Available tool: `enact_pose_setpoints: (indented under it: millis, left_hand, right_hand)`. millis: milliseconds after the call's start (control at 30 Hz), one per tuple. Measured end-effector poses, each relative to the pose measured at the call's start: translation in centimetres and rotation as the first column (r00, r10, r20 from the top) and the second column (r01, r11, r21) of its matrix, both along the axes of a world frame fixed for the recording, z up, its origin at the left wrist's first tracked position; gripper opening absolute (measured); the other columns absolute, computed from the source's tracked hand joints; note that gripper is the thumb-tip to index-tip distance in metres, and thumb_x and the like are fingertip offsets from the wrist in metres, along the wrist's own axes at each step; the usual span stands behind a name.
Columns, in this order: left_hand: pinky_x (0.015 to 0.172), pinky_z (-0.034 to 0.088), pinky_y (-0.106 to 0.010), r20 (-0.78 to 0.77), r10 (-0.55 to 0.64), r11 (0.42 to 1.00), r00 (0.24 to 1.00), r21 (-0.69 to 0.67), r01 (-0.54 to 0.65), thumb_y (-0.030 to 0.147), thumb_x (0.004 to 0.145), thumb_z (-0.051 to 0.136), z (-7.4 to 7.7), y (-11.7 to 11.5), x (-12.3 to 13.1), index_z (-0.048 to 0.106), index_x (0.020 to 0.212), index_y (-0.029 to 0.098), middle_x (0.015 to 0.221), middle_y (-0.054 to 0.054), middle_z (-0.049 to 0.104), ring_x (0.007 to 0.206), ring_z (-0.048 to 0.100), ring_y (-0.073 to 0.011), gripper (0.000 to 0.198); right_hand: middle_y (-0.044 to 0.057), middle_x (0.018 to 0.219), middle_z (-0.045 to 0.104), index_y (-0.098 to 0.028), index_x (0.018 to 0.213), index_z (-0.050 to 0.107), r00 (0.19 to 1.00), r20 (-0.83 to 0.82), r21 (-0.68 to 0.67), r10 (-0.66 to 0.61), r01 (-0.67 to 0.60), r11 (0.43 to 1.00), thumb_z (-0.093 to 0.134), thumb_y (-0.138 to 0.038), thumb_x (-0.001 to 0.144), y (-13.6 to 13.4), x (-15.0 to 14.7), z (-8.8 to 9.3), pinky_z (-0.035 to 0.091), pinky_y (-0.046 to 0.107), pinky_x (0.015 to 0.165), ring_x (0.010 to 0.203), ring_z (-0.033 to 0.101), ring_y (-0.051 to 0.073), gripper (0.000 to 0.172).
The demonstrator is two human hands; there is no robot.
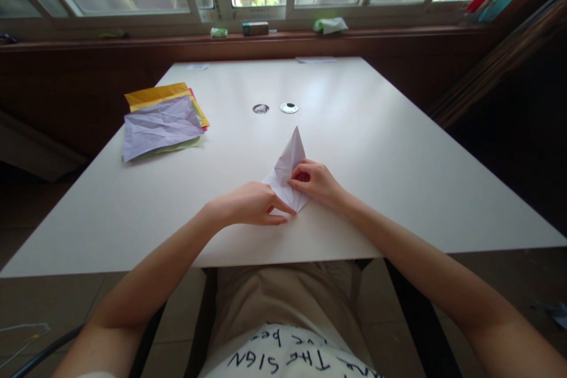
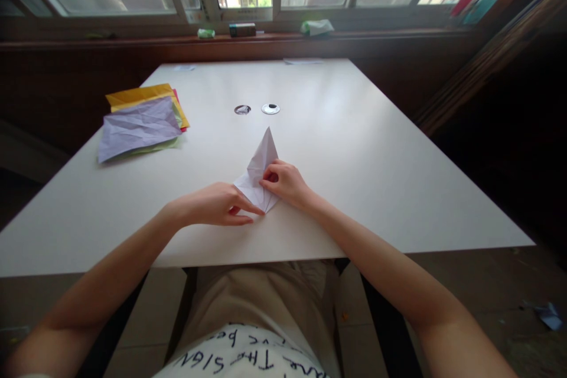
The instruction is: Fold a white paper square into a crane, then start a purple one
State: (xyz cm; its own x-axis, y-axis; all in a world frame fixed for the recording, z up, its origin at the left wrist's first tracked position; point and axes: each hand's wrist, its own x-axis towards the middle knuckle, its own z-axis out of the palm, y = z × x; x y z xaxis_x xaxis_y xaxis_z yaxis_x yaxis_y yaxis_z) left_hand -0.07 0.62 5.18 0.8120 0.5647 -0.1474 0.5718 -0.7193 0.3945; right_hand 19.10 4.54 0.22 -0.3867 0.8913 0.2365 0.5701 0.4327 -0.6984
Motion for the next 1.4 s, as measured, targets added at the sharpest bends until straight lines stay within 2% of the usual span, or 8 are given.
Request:
enact_pose_setpoints:
  millis: [300, 567, 933, 1400]
  left_hand:
    - [0.055, 0.030, -0.020, -0.058, 0.119, 0.980, 0.991, 0.165, -0.108, 0.038, 0.081, 0.049, -0.39, 0.42, -0.64, 0.061, 0.108, 0.035, 0.053, 0.004, 0.054, 0.050, 0.048, -0.0096, 0.030]
    - [0.057, 0.032, -0.021, -0.103, 0.221, 0.953, 0.970, 0.233, -0.192, 0.041, 0.082, 0.046, -0.53, 0.78, -0.91, 0.060, 0.112, 0.032, 0.054, 0.001, 0.057, 0.055, 0.053, -0.0130, 0.033]
    - [0.054, 0.030, -0.020, -0.055, 0.081, 0.992, 0.995, 0.100, -0.075, 0.034, 0.080, 0.050, -0.21, 0.26, -0.23, 0.061, 0.108, 0.035, 0.054, 0.005, 0.053, 0.048, 0.045, -0.0078, 0.031]
    - [0.053, 0.030, -0.018, -0.017, 0.005, 1.000, 1.000, 0.006, -0.004, 0.033, 0.080, 0.050, -0.14, 0.25, -0.23, 0.061, 0.109, 0.037, 0.057, 0.005, 0.055, 0.050, 0.044, -0.0068, 0.031]
  right_hand:
    - [0.000, 0.070, 0.053, -0.016, 0.063, 0.059, 1.000, 0.009, 0.011, 0.015, -0.015, 1.000, 0.061, -0.023, 0.068, 0.04, 0.15, -0.27, 0.037, 0.023, 0.055, 0.058, 0.048, 0.009, 0.009]
    - [0.000, 0.069, 0.053, -0.016, 0.063, 0.059, 1.000, 0.010, 0.015, 0.018, -0.018, 1.000, 0.061, -0.024, 0.069, 0.07, 0.22, -0.38, 0.037, 0.022, 0.055, 0.058, 0.048, 0.009, 0.010]
    - [0.000, 0.068, 0.054, -0.016, 0.062, 0.059, 1.000, 0.012, 0.008, 0.005, -0.005, 1.000, 0.061, -0.023, 0.068, 0.00, 0.14, -0.13, 0.038, 0.022, 0.055, 0.058, 0.048, 0.009, 0.009]
    - [0.000, 0.068, 0.053, -0.016, 0.062, 0.059, 1.000, 0.012, 0.006, -0.001, 0.001, 1.000, 0.061, -0.023, 0.068, 0.05, 0.08, -0.13, 0.038, 0.023, 0.055, 0.058, 0.048, 0.009, 0.009]
